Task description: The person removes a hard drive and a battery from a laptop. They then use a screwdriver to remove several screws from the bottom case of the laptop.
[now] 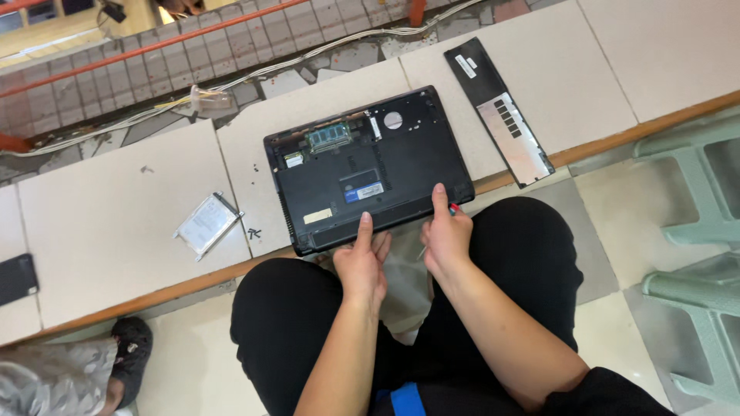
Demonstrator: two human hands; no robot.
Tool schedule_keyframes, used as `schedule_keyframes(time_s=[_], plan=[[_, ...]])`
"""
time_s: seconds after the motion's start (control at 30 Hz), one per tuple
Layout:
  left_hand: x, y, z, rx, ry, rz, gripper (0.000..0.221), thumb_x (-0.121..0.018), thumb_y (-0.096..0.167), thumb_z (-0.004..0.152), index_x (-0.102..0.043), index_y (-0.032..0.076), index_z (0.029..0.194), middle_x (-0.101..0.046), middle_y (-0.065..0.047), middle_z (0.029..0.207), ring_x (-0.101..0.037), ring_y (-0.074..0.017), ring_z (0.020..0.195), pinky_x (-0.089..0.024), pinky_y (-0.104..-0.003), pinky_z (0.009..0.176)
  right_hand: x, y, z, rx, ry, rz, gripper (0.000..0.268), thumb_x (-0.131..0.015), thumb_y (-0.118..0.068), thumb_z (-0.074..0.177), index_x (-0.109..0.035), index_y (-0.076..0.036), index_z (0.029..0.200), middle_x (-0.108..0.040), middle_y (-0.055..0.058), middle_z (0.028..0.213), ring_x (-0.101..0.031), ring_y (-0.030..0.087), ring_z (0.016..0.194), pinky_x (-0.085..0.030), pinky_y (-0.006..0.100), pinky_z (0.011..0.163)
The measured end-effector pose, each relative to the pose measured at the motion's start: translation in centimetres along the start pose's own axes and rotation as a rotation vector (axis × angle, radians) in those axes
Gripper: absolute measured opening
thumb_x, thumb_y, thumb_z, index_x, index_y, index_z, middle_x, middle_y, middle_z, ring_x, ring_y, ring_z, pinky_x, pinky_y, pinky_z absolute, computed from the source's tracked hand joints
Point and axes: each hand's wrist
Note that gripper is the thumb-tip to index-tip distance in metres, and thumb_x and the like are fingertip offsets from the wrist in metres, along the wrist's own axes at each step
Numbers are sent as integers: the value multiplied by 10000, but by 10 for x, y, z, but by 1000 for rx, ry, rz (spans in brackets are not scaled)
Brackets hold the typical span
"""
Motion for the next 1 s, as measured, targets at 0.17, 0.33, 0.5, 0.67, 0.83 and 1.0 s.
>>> schedule_keyframes(time_s=[0.17, 0.33, 0.5, 0.67, 0.83, 1.0], plan=[[-7, 2, -6, -5, 6, 5, 425, -960, 142, 983, -749, -93, 1267, -827, -308, 1180, -798, -597, 1171, -620, -713, 1063, 2, 8, 9, 30, -18, -8, 484, -834, -384, 1149, -527, -41, 998, -479, 78, 550, -387, 155, 340, -233, 277, 364], [-9, 1, -8, -26, 17, -16, 400, -959, 155, 985, -750, -67, 1244, -835, -301, 1139, -799, -601, 1149, -638, -712, 1033, 11, 0, 10, 23, -43, 10, 467, -824, -367, 1155, -524, -30, 1033, -476, 95, 517, -374, 162, 323, -248, 276, 363], [-11, -2, -9, -65, 55, 25, 424, -944, 221, 1014, -694, -9, 1268, -837, -232, 1146, -837, -532, 1109, -698, -622, 1007, 15, -70, -29, -183, -80, -56, 470, -779, -518, 1077, -580, -112, 1207, -477, 76, 952, -499, 165, 507, -254, 206, 343], [-4, -15, 1, -82, 70, 46, 435, -936, 262, 1028, -692, -9, 1266, -828, -205, 1104, -863, -468, 1050, -716, -571, 1000, 46, -69, 46, -19, -127, -402, 347, -782, -428, 1074, -656, -130, 1196, -433, 54, 813, -464, 160, 417, -245, 242, 327], [11, -34, 23, -70, 67, 55, 414, -927, 260, 1047, -671, 7, 1250, -790, -138, 1055, -882, -401, 1006, -722, -544, 1014, 39, -142, 36, 92, -344, -934, 390, -765, -313, 1031, -799, 27, 1217, -342, 42, 501, -318, 110, 364, -199, 220, 407], [-8, -8, -7, -95, 45, 56, 396, -917, 253, 1049, -652, 20, 1229, -734, -94, 1017, -885, -349, 951, -734, -517, 988, 22, -171, 57, 247, -587, -1426, 288, -838, -250, 942, -875, 18, 841, -477, 80, 408, -339, 184, 358, -256, 267, 477]])
Point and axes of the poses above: each hand's wrist, its own z-axis towards the middle knuckle, its own x-axis out of the back of the hand, y = z × x
